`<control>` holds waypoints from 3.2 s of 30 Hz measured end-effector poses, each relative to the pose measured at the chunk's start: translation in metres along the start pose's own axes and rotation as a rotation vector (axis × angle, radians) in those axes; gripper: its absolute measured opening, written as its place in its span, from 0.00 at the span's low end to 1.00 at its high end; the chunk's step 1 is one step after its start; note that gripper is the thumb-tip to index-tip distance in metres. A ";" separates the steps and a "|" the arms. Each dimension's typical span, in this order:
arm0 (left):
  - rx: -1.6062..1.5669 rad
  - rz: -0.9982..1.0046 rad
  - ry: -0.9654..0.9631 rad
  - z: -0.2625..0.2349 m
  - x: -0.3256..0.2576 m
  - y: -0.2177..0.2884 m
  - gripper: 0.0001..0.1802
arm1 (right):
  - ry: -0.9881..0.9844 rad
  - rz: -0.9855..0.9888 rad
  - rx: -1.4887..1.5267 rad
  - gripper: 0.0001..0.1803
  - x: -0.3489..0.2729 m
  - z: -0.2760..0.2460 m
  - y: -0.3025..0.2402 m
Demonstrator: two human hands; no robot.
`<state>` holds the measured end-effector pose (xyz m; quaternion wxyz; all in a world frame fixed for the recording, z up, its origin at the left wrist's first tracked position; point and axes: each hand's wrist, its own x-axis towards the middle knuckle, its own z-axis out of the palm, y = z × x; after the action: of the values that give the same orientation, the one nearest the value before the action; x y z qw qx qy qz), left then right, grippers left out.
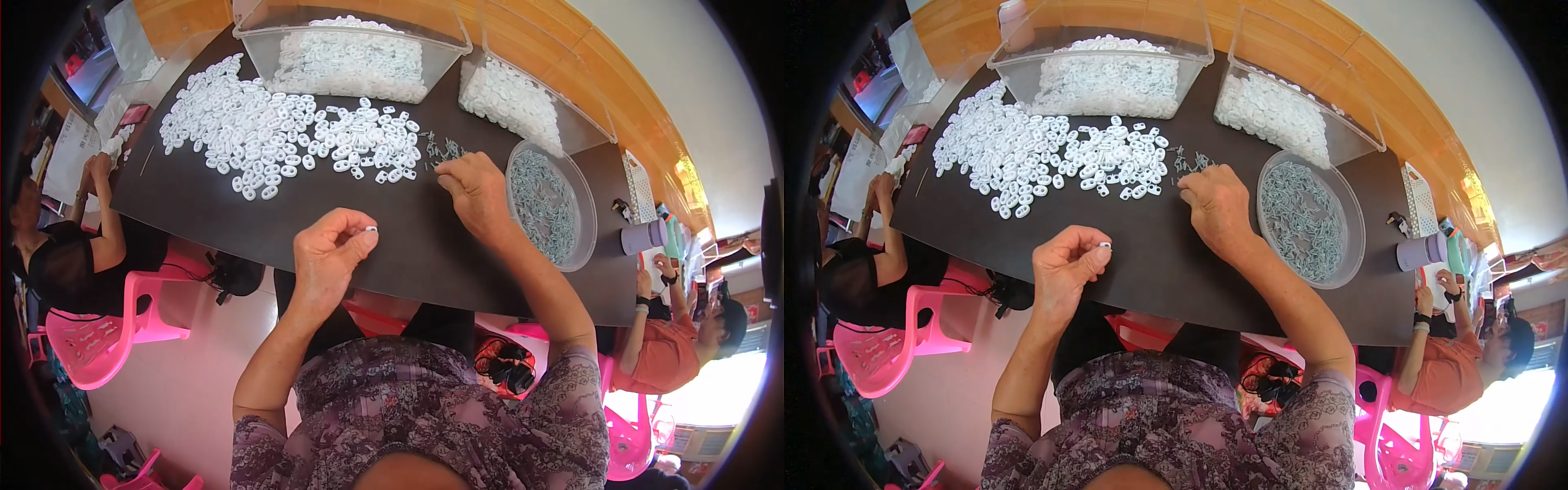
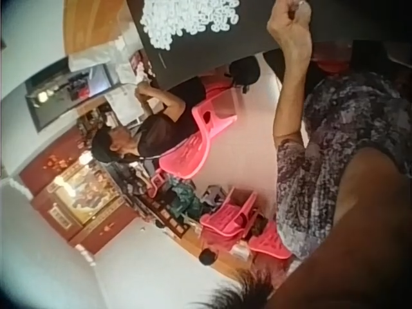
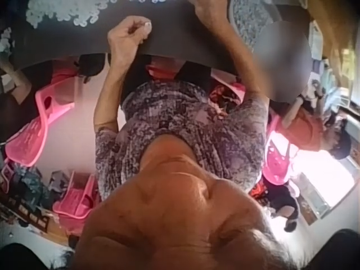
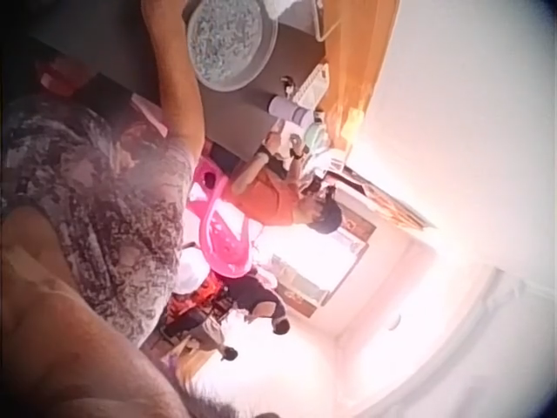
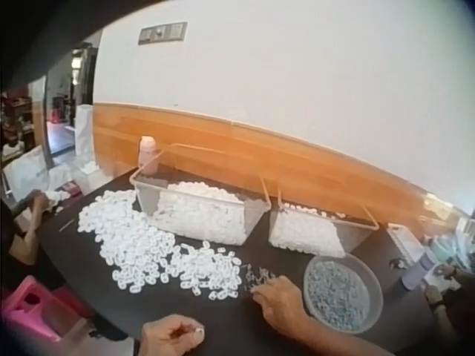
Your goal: Manually assembling small white plastic components by inserting metal pins into them at a workshop table.
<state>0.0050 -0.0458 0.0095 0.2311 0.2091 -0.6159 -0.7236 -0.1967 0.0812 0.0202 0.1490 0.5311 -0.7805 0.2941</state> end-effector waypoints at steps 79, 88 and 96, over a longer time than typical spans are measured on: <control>-0.098 -0.053 -0.048 0.048 0.011 -0.017 0.07 | -0.201 0.655 0.965 0.13 -0.038 -0.006 -0.042; -0.095 -0.066 -0.026 0.050 0.010 -0.016 0.05 | -0.169 0.660 1.014 0.13 -0.039 -0.008 -0.044; -0.064 -0.032 -0.039 0.049 0.010 -0.016 0.05 | -0.132 0.659 1.004 0.13 -0.040 -0.004 -0.046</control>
<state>-0.0334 -0.0107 0.0008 0.2142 0.1971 -0.5935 -0.7503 -0.1388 0.1014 0.0152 -0.2676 0.2841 -0.6773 0.6237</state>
